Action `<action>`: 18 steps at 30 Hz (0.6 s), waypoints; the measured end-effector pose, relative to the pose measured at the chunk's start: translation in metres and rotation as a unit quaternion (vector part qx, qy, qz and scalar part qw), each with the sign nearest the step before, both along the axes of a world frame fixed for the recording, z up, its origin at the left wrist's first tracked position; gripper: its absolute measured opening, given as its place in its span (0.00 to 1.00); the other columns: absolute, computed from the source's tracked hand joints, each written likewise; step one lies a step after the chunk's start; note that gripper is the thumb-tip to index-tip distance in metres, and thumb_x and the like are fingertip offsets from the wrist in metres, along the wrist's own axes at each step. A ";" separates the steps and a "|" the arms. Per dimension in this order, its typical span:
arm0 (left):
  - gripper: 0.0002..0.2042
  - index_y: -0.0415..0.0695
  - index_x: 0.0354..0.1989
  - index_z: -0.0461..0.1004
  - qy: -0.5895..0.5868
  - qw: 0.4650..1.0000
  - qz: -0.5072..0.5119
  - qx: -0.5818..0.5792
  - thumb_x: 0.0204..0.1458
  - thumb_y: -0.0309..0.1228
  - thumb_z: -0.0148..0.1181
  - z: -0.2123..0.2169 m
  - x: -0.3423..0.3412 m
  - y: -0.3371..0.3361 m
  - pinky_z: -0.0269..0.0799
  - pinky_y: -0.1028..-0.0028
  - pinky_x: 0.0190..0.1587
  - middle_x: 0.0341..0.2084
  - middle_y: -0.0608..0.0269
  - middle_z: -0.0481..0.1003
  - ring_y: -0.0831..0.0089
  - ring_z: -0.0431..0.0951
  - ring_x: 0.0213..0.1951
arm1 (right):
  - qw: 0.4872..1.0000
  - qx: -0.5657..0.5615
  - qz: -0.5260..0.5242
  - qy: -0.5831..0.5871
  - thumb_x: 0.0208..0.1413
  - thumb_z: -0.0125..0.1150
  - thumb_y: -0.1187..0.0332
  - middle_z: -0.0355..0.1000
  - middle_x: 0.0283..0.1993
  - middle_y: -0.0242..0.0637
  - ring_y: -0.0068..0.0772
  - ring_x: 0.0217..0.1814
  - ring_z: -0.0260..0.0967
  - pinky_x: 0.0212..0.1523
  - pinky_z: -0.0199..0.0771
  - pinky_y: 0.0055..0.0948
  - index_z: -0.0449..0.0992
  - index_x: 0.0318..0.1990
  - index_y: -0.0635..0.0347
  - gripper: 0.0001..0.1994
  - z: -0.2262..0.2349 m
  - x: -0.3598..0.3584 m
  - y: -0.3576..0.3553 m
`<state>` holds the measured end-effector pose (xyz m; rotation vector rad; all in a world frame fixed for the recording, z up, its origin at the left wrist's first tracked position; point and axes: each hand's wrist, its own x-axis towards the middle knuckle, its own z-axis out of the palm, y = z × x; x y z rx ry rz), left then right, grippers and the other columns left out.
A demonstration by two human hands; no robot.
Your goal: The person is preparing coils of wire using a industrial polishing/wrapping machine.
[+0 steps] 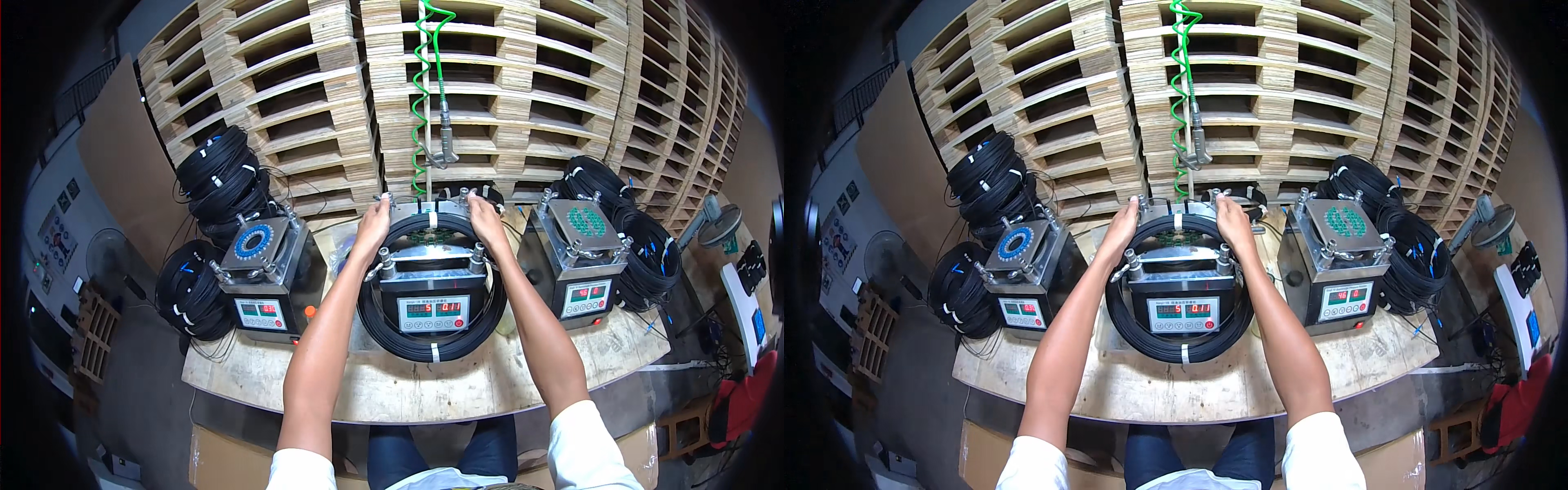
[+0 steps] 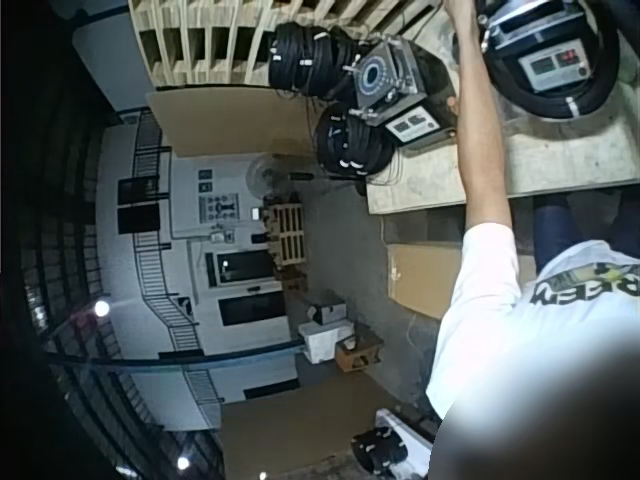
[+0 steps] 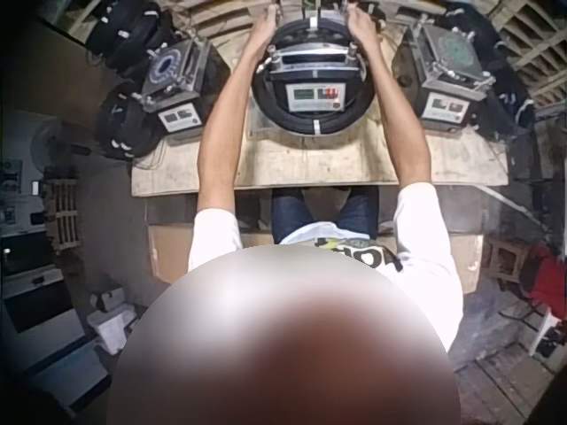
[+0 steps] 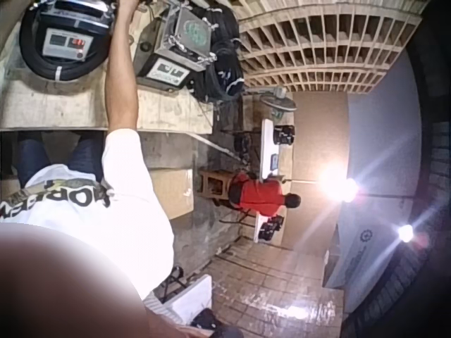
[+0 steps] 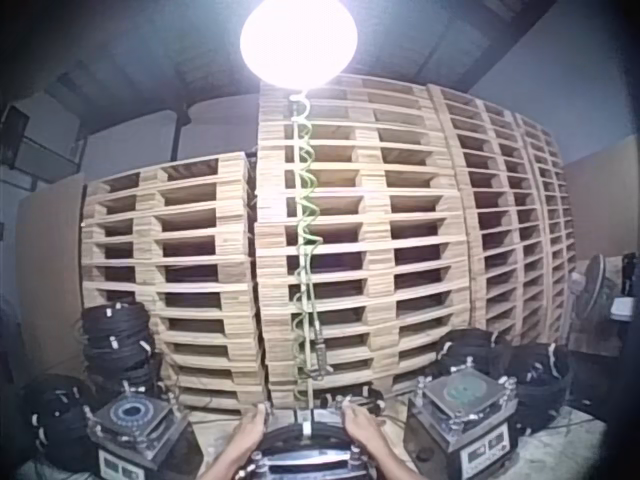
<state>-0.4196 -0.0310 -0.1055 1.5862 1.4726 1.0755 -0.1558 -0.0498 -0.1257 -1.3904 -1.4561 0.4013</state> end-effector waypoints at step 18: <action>0.38 0.32 0.53 0.74 0.006 0.997 0.053 0.054 0.63 0.61 0.38 0.000 -0.002 -0.006 0.65 0.60 0.59 0.49 0.36 0.75 0.45 0.72 0.57 | 0.998 -0.053 -0.015 0.006 0.67 0.39 0.48 0.71 0.53 0.64 0.68 0.59 0.65 0.60 0.65 0.50 0.71 0.55 0.64 0.27 0.007 -0.008 -0.006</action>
